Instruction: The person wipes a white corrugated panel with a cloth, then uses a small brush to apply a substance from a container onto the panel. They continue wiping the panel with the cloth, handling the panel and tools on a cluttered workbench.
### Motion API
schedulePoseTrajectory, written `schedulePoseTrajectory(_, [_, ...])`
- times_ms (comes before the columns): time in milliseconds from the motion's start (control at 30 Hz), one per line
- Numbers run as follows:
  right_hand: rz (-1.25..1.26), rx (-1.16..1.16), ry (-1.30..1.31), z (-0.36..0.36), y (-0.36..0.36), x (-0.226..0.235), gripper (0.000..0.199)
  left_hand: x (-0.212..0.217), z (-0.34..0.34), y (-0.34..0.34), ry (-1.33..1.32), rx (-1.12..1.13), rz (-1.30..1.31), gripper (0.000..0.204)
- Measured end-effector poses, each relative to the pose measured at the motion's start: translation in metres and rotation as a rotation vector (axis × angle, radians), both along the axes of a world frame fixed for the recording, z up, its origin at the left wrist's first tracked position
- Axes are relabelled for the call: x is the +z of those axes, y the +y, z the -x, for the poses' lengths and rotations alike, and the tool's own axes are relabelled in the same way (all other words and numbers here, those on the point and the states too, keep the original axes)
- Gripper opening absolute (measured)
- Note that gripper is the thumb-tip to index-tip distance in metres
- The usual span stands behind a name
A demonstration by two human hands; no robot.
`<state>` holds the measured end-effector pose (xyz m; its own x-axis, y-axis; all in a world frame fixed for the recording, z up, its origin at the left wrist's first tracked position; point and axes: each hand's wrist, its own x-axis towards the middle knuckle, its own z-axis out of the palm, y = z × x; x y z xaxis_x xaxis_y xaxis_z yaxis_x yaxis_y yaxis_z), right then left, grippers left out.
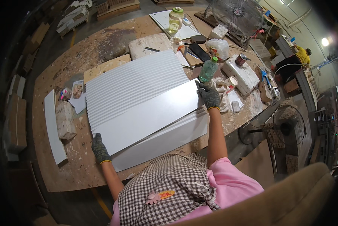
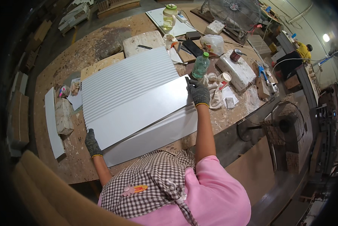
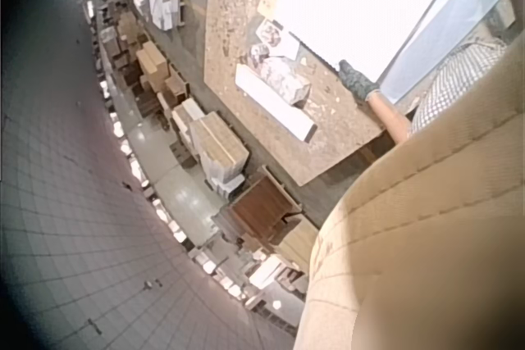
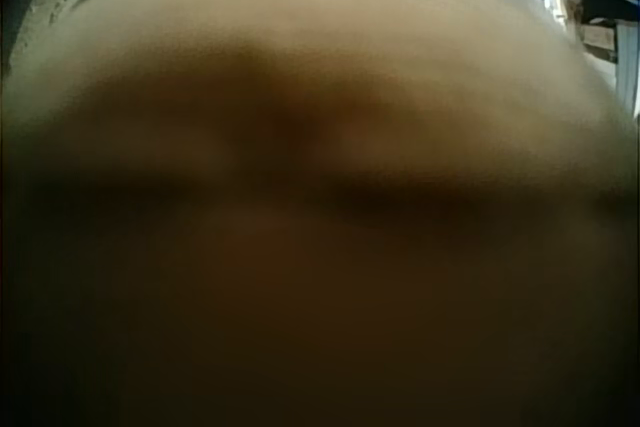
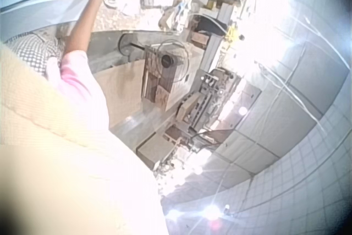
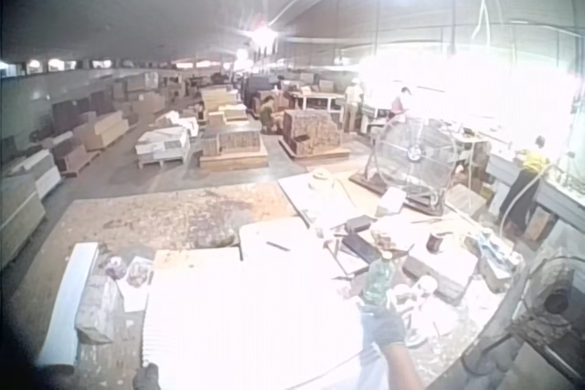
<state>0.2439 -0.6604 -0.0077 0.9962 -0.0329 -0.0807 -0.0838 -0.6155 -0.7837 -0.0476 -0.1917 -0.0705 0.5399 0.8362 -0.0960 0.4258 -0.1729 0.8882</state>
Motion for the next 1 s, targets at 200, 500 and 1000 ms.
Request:
schedulePoseTrajectory(200, [-0.117, -0.035, 0.073, -0.017, -0.013, -0.027, 0.036, 0.009, -0.010, -0.009, -0.046, 0.004, -0.012, 0.040])
schedulePoseTrajectory(500, [0.039, -0.010, -0.082, -0.007, -0.005, 0.001, 0.033, 0.013, -0.004, -0.009, -0.003, 0.020, -0.014, 0.041])
schedulePoseTrajectory(1000, [0.043, 0.104, -0.022, 0.016, 0.023, 0.012, 0.029, 0.005, -0.002, 0.000, 0.045, 0.029, 0.039, 0.044])
